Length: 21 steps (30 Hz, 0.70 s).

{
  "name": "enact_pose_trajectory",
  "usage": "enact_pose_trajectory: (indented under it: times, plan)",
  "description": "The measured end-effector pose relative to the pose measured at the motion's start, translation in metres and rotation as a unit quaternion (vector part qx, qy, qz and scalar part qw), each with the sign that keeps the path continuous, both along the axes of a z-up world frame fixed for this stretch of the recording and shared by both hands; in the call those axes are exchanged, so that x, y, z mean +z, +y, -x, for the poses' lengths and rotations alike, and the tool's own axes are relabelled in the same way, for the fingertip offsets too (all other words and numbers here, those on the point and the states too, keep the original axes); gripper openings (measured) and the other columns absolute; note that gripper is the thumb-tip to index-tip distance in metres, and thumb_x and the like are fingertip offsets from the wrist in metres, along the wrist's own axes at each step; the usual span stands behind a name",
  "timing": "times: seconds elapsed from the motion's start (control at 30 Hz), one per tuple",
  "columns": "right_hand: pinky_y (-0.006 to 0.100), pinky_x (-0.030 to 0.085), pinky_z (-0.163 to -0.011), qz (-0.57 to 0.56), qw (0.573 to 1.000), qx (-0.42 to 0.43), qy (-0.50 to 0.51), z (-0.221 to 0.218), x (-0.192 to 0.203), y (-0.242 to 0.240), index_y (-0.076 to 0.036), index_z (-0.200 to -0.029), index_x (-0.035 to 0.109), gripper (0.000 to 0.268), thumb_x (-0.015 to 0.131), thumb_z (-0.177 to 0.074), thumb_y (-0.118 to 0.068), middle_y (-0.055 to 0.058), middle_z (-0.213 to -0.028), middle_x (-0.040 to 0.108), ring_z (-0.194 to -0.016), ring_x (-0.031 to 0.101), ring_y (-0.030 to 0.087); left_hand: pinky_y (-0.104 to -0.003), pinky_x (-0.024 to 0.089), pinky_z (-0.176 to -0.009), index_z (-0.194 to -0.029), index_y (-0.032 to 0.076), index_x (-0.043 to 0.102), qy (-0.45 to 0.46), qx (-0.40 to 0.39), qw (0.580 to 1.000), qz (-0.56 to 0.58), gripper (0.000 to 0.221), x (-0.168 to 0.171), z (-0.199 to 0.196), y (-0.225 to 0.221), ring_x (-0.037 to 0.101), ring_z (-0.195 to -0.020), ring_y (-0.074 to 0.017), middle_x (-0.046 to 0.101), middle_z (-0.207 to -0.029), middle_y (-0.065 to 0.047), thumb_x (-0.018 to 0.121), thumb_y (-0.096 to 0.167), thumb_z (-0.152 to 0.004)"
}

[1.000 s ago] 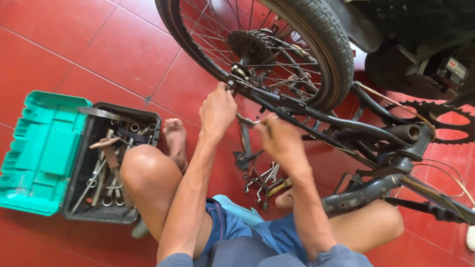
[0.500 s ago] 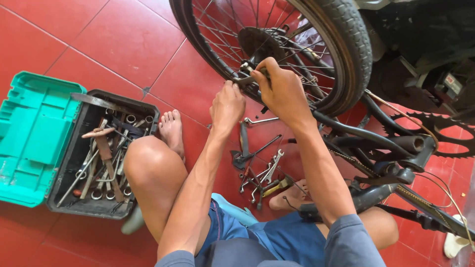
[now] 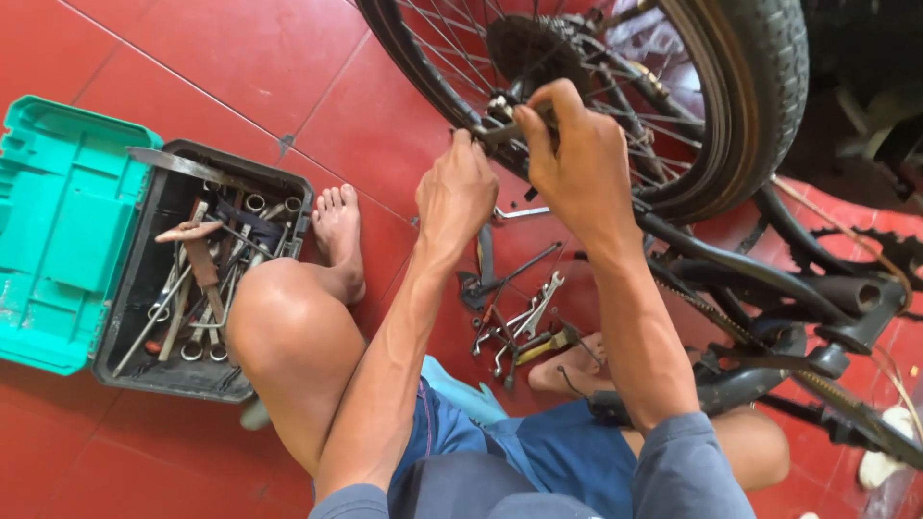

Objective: Tightening the nuts on the rear wheel axle of a bicycle using various wrenches while sitting on a small stool.

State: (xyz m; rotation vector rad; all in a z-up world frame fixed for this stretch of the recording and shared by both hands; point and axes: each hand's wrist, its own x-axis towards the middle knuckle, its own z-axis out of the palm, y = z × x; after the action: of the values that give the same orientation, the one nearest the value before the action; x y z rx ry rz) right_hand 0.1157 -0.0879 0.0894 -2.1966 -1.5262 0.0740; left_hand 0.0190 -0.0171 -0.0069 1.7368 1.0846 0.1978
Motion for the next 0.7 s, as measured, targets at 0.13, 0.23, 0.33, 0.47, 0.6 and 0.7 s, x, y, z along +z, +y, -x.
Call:
enact_pose_trajectory:
  times: [0.13,0.23,0.33,0.47,0.6,0.7]
  plan:
    - [0.034,0.039,-0.055,-0.034,0.998,-0.044,0.027,-0.007,-0.007,0.005,-0.007,-0.100,0.060,0.012,0.067,-0.106,-0.014,0.001,-0.061,0.056,-0.050,0.049,0.017,-0.062,0.046,-0.075,-0.104,0.008,0.056,0.026,-0.005,0.997,-0.069,0.034,-0.010,-0.004,0.003,0.066,-0.087,-0.0536,0.074,-0.092,-0.023,0.031,0.029,-0.106]
    - [0.034,0.041,-0.057,-0.053,0.995,-0.086,0.008,-0.009,-0.009,0.001,-0.008,-0.097,0.061,0.014,0.071,-0.105,-0.015,-0.001,-0.066,0.061,-0.052,0.053,0.017,-0.059,0.047,-0.074,-0.103,0.009,0.060,0.043,-0.016,0.992,-0.117,0.035,-0.015,-0.008,0.001,0.070,-0.083,-0.0478,0.076,-0.084,-0.018,0.031,0.030,-0.106]
    - [0.035,0.045,-0.060,-0.081,0.993,-0.086,0.006,0.000,-0.013,-0.005,-0.006,-0.098,0.059,0.014,0.069,-0.105,-0.012,0.003,-0.074,0.066,-0.060,0.059,0.020,-0.057,0.046,-0.076,-0.103,0.011,0.060,0.064,-0.028,0.990,-0.125,0.035,-0.019,-0.008,0.000,0.072,-0.084,-0.0442,0.077,-0.083,-0.015,0.031,0.030,-0.106]
    - [0.047,0.053,-0.065,-0.118,0.985,-0.114,-0.056,0.006,-0.035,-0.026,-0.013,-0.101,0.065,0.014,0.073,-0.105,-0.023,0.012,-0.074,0.071,-0.072,0.071,0.041,-0.057,0.049,-0.089,-0.115,0.009,0.061,0.054,-0.031,0.989,-0.133,0.037,-0.021,-0.006,0.000,0.075,-0.091,-0.0434,0.076,-0.088,-0.020,0.031,0.029,-0.106]
    - [0.040,0.055,-0.066,-0.166,0.973,-0.127,-0.098,0.018,-0.066,-0.034,-0.015,-0.099,0.067,0.010,0.074,-0.103,-0.021,0.007,-0.076,0.069,-0.070,0.070,0.035,-0.054,0.048,-0.084,-0.111,0.010,0.061,0.057,-0.029,0.984,-0.168,0.034,-0.021,-0.005,-0.005,0.076,-0.087,-0.0409,0.075,-0.085,-0.017,0.032,0.026,-0.106]
    - [0.040,0.056,-0.069,-0.209,0.965,-0.131,-0.092,0.020,-0.068,-0.030,-0.015,-0.099,0.067,0.009,0.075,-0.102,-0.019,0.004,-0.079,0.069,-0.072,0.071,0.033,-0.054,0.047,-0.083,-0.112,0.010,0.061,0.057,-0.030,0.981,-0.181,0.033,-0.019,-0.003,-0.003,0.075,-0.086,-0.0412,0.075,-0.086,-0.016,0.032,0.025,-0.105]
